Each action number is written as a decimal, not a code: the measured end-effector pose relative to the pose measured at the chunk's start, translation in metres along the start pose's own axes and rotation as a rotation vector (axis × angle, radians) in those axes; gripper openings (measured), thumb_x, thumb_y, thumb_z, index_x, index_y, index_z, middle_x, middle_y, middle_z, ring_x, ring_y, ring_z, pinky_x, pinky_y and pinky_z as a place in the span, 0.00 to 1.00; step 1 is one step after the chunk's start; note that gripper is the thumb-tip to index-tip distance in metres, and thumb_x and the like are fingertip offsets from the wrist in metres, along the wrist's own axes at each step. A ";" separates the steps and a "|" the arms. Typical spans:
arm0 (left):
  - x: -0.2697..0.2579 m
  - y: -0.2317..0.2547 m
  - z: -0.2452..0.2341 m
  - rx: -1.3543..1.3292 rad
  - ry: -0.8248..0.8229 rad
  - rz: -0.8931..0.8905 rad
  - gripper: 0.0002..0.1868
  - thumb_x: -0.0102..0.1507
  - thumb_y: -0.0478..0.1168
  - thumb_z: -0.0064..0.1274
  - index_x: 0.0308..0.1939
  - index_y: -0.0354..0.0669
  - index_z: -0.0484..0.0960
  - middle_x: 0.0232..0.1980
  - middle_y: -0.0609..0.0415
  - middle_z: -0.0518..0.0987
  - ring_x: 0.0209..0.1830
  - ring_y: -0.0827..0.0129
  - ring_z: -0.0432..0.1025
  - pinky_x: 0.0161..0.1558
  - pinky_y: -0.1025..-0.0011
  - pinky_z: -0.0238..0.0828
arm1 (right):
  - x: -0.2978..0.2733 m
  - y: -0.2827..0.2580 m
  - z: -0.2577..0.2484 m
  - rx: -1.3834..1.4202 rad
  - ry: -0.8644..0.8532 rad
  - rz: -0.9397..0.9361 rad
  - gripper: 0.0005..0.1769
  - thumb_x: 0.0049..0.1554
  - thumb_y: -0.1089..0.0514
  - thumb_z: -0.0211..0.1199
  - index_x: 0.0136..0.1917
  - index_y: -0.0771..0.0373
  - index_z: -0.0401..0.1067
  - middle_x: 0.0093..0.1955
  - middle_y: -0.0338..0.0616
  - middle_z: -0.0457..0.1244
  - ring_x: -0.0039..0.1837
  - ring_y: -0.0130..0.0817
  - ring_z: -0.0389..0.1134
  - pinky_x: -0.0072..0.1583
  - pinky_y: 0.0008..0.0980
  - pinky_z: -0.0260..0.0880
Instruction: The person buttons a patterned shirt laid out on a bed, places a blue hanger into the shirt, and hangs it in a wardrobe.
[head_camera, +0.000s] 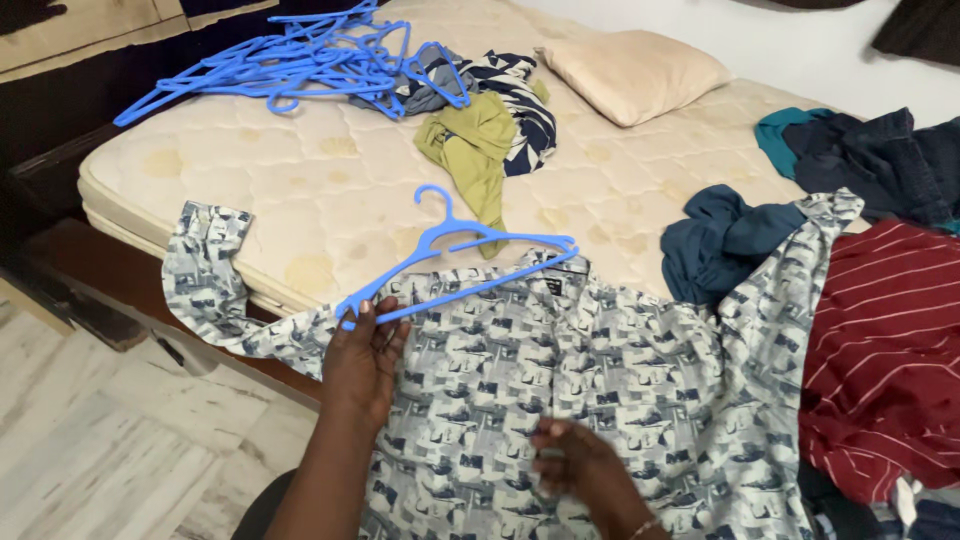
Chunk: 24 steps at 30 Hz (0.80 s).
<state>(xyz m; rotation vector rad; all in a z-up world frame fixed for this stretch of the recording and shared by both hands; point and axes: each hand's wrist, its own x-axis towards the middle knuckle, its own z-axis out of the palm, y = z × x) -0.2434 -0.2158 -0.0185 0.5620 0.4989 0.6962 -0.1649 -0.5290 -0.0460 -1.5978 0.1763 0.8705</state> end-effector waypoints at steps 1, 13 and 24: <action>0.001 0.003 -0.001 0.019 0.029 0.015 0.14 0.69 0.44 0.51 0.55 0.44 0.75 0.50 0.54 0.81 0.49 0.68 0.77 0.55 0.63 0.76 | 0.002 -0.014 0.004 -0.073 0.060 -0.045 0.28 0.58 0.43 0.59 0.64 0.64 0.74 0.53 0.49 0.71 0.45 0.38 0.73 0.48 0.38 0.76; -0.003 0.020 0.002 0.025 0.068 0.132 0.15 0.70 0.49 0.49 0.51 0.41 0.76 0.47 0.55 0.80 0.45 0.62 0.78 0.45 0.65 0.74 | 0.075 -0.126 0.011 -1.198 0.334 -0.242 0.64 0.46 0.25 0.72 0.74 0.77 0.55 0.68 0.69 0.62 0.69 0.56 0.67 0.68 0.42 0.68; -0.002 0.038 -0.009 -0.012 0.123 0.145 0.16 0.70 0.52 0.48 0.54 0.46 0.74 0.48 0.55 0.79 0.46 0.62 0.77 0.49 0.65 0.75 | 0.118 -0.122 -0.023 -0.674 0.400 0.021 0.27 0.58 0.47 0.62 0.62 0.69 0.65 0.55 0.58 0.65 0.56 0.53 0.70 0.58 0.54 0.72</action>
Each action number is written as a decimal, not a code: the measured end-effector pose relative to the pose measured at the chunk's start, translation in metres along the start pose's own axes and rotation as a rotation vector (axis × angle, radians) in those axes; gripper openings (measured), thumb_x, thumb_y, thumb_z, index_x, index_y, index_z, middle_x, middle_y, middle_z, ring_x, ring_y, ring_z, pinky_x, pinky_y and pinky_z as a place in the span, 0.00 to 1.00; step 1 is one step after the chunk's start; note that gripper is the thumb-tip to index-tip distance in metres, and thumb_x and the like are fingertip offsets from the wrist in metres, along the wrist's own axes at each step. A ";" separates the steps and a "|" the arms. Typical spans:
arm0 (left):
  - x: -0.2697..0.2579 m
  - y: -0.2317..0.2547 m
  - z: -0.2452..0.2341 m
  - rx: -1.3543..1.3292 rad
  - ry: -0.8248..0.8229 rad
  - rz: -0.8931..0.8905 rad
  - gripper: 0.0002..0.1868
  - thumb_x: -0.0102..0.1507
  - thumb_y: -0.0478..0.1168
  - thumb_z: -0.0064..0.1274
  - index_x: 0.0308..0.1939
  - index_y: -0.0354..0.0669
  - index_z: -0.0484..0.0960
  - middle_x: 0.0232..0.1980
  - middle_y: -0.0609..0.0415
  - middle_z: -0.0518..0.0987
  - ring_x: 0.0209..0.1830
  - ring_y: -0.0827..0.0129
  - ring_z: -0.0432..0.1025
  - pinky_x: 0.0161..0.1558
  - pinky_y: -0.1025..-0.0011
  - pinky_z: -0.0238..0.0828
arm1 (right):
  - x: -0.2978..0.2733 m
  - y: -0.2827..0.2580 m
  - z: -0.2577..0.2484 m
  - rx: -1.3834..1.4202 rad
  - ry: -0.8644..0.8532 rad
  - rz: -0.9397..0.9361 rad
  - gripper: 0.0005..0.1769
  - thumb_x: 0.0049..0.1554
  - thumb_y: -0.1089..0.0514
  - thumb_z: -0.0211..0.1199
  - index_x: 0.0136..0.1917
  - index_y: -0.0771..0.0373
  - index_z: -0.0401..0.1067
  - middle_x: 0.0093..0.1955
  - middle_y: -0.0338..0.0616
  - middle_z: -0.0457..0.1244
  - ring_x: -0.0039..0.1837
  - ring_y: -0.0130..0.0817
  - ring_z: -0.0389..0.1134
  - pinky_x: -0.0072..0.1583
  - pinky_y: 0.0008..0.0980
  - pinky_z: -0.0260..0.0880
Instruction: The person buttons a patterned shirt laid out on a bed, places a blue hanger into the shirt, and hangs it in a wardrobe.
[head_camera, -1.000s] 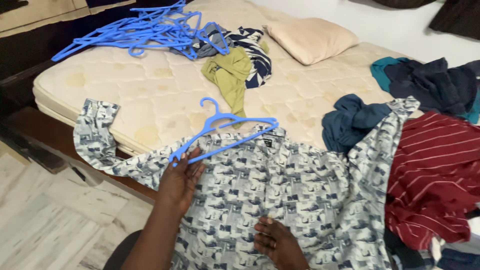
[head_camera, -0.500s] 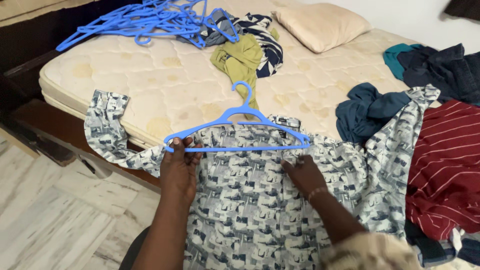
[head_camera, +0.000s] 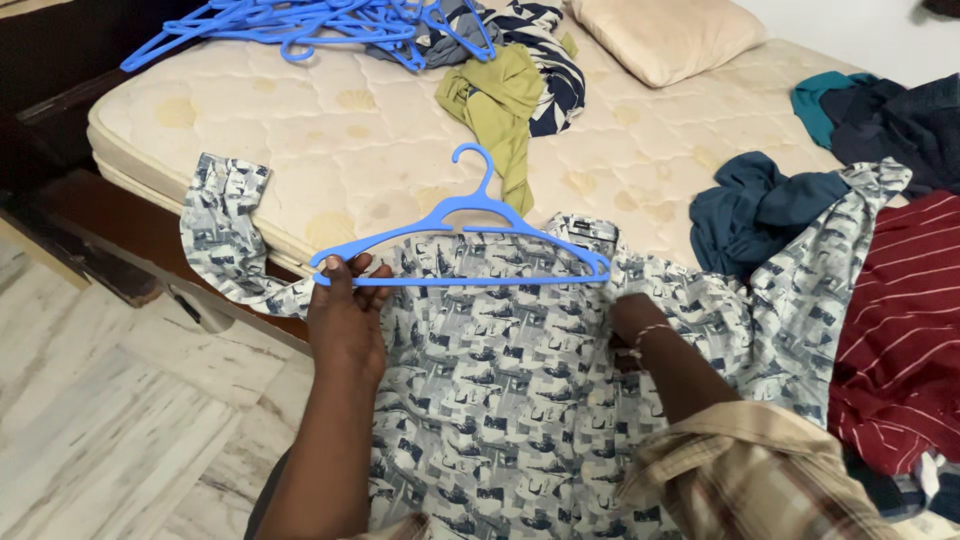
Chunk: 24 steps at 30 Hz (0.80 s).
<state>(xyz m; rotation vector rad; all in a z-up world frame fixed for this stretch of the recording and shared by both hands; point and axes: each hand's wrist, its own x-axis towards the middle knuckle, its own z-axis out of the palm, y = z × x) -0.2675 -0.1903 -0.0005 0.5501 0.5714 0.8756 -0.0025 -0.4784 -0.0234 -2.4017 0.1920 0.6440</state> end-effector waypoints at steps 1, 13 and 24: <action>0.001 0.001 0.000 -0.004 0.013 -0.012 0.17 0.69 0.52 0.48 0.54 0.46 0.74 0.48 0.56 0.79 0.46 0.63 0.77 0.49 0.65 0.75 | 0.000 0.005 -0.004 0.175 -0.024 0.056 0.21 0.60 0.50 0.60 0.59 0.67 0.67 0.52 0.56 0.65 0.53 0.51 0.69 0.55 0.57 0.73; -0.001 -0.006 0.005 0.131 0.024 -0.078 0.16 0.71 0.52 0.46 0.50 0.45 0.75 0.43 0.56 0.79 0.43 0.64 0.78 0.44 0.67 0.75 | -0.031 0.027 -0.032 0.674 0.113 -0.039 0.15 0.62 0.50 0.60 0.47 0.66 0.74 0.39 0.44 0.65 0.38 0.35 0.65 0.41 0.39 0.67; -0.012 -0.054 0.018 0.205 -0.163 -0.318 0.16 0.72 0.49 0.40 0.52 0.39 0.71 0.44 0.48 0.78 0.44 0.63 0.77 0.53 0.62 0.81 | -0.056 0.013 -0.020 0.348 0.247 -0.392 0.20 0.59 0.46 0.62 0.51 0.66 0.78 0.39 0.46 0.69 0.40 0.34 0.67 0.47 0.35 0.66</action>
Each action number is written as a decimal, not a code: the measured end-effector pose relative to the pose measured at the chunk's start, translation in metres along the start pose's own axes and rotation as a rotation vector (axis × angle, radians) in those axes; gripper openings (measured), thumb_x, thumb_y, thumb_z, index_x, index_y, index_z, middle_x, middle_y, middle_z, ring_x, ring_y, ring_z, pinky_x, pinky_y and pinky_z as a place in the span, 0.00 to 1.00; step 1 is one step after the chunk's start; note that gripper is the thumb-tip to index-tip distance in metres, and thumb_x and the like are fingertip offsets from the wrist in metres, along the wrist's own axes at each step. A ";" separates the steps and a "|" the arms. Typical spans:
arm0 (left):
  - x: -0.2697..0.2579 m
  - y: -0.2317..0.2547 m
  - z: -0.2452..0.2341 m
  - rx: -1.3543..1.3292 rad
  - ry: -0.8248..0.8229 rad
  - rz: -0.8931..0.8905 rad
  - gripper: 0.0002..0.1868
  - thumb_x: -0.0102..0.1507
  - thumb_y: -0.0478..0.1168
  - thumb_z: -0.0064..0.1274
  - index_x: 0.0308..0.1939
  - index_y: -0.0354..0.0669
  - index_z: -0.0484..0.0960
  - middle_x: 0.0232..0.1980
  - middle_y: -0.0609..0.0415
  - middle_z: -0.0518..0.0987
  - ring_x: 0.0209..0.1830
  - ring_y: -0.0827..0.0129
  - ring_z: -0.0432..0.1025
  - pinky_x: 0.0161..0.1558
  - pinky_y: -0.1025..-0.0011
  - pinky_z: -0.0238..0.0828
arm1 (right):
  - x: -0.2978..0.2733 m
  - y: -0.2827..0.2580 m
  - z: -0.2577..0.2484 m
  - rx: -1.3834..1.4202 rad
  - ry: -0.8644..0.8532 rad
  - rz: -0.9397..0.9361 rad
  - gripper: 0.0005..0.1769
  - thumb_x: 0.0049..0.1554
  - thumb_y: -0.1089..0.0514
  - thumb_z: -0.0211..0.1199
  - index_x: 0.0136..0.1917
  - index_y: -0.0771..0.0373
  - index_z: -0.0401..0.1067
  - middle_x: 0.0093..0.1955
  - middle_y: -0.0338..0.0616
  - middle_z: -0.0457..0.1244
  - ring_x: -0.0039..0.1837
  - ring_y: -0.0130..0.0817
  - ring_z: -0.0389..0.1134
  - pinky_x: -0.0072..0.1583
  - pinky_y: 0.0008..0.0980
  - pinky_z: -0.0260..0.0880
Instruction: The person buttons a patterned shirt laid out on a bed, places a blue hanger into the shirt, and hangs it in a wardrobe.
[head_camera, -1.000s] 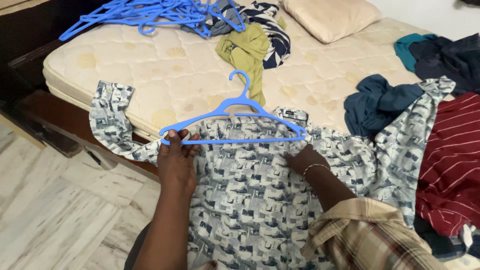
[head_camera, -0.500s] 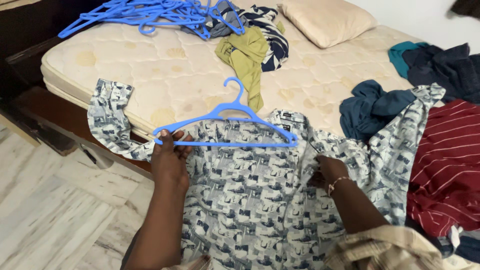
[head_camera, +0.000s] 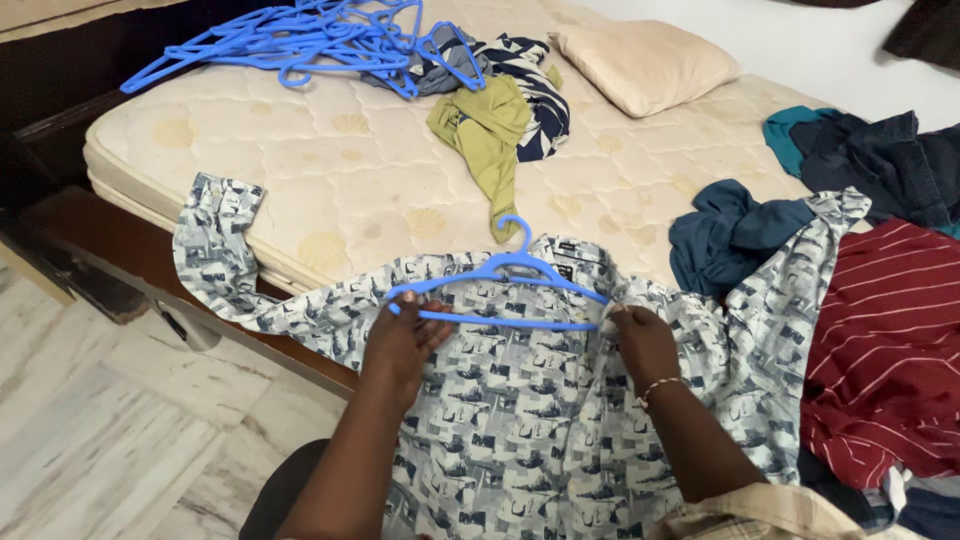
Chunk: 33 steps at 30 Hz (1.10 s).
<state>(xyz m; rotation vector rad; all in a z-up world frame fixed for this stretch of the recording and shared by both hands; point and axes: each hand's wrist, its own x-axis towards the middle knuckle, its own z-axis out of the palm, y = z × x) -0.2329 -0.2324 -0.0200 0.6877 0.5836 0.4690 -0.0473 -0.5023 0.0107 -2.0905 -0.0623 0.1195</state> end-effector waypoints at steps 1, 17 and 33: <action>-0.001 -0.002 0.002 0.007 -0.019 -0.007 0.17 0.72 0.49 0.40 0.53 0.39 0.71 0.45 0.48 0.79 0.44 0.63 0.77 0.54 0.62 0.81 | -0.003 -0.003 0.001 -0.087 -0.014 -0.035 0.21 0.59 0.46 0.62 0.51 0.66 0.78 0.39 0.48 0.70 0.41 0.36 0.68 0.48 0.37 0.67; -0.005 -0.023 0.015 0.524 -0.228 -0.227 0.24 0.68 0.58 0.47 0.62 0.51 0.75 0.52 0.57 0.86 0.43 0.71 0.79 0.43 0.69 0.74 | -0.087 -0.055 0.046 -0.529 -0.288 -0.984 0.23 0.54 0.64 0.62 0.64 0.59 0.71 0.62 0.53 0.65 0.64 0.53 0.65 0.64 0.47 0.66; 0.019 -0.055 -0.002 0.992 -0.271 0.049 0.25 0.62 0.54 0.58 0.57 0.44 0.81 0.46 0.49 0.86 0.40 0.65 0.79 0.44 0.68 0.75 | -0.065 -0.076 0.057 -0.635 -0.181 -0.830 0.15 0.58 0.61 0.56 0.55 0.51 0.79 0.50 0.41 0.71 0.49 0.46 0.72 0.50 0.45 0.72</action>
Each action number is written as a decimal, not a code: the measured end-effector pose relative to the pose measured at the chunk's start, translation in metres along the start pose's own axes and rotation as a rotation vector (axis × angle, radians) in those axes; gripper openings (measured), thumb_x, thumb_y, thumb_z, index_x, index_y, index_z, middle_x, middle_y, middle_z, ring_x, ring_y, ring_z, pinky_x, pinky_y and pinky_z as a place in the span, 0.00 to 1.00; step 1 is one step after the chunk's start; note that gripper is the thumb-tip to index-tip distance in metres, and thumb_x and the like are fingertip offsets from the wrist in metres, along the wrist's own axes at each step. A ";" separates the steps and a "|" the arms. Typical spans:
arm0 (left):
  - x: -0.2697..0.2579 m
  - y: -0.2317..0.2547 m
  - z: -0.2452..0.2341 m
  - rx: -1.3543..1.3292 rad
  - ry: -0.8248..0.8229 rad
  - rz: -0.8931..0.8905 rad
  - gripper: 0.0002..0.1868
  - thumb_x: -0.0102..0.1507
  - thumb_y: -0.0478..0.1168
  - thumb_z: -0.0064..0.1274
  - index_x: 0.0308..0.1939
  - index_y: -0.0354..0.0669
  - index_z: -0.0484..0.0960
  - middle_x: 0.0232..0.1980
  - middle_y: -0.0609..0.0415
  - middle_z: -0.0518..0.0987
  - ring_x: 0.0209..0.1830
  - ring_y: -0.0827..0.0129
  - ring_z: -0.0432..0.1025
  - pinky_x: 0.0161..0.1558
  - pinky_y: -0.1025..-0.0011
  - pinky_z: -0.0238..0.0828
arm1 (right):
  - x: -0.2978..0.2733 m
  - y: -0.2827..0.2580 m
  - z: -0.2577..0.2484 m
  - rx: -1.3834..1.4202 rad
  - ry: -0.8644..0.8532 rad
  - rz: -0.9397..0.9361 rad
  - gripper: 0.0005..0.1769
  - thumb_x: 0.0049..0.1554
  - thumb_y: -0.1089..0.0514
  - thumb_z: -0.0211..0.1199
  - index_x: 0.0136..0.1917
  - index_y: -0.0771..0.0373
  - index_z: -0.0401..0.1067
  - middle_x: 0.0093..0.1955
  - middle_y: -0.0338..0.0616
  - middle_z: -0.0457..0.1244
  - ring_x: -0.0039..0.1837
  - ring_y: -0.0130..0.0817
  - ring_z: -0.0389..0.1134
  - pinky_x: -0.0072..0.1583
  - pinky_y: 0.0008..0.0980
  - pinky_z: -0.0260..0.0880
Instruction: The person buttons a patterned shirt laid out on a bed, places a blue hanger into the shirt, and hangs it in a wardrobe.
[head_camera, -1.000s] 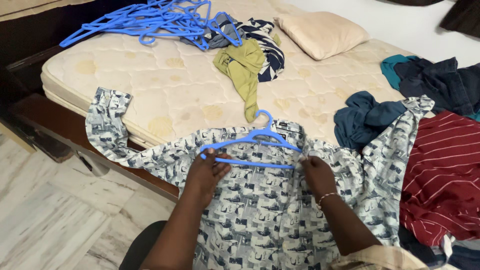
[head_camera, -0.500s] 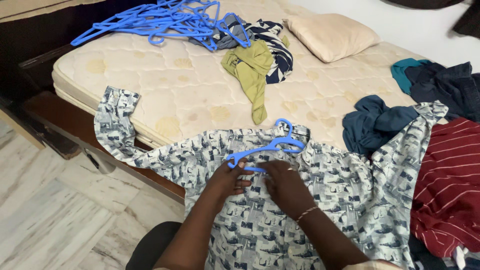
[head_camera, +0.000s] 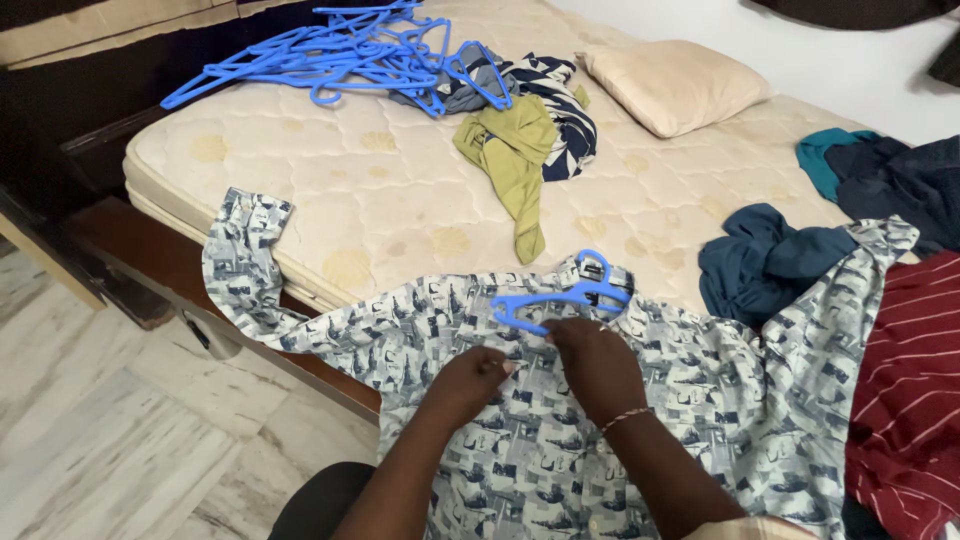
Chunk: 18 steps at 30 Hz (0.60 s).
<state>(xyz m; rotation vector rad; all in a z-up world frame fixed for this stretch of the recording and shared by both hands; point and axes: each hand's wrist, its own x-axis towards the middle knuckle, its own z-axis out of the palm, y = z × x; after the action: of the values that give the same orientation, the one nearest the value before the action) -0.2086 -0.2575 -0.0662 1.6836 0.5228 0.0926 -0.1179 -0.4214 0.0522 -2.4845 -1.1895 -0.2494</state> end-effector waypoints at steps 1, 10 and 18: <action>-0.001 -0.003 0.001 0.147 0.034 -0.013 0.26 0.62 0.56 0.58 0.57 0.44 0.81 0.46 0.48 0.85 0.42 0.64 0.80 0.46 0.68 0.75 | 0.002 0.002 0.000 0.003 0.027 0.002 0.14 0.59 0.60 0.57 0.54 0.51 0.79 0.50 0.41 0.71 0.49 0.46 0.72 0.51 0.45 0.72; -0.004 -0.006 0.002 0.109 0.028 -0.044 0.27 0.60 0.56 0.59 0.56 0.43 0.81 0.47 0.48 0.85 0.45 0.61 0.81 0.48 0.66 0.76 | 0.002 0.027 0.028 -0.089 -0.164 0.135 0.17 0.59 0.58 0.57 0.56 0.42 0.80 0.52 0.42 0.71 0.53 0.46 0.72 0.55 0.45 0.71; -0.005 -0.009 -0.001 0.143 -0.054 0.012 0.31 0.60 0.55 0.59 0.61 0.39 0.78 0.49 0.47 0.84 0.49 0.61 0.79 0.50 0.66 0.74 | 0.015 0.051 0.024 -0.181 -0.206 0.213 0.18 0.59 0.59 0.56 0.57 0.41 0.79 0.51 0.40 0.71 0.52 0.45 0.73 0.53 0.45 0.72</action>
<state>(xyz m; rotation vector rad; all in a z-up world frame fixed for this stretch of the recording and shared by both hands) -0.2162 -0.2575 -0.0733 1.8239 0.4888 0.0185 -0.0692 -0.4303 0.0216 -2.8273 -1.0042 -0.0457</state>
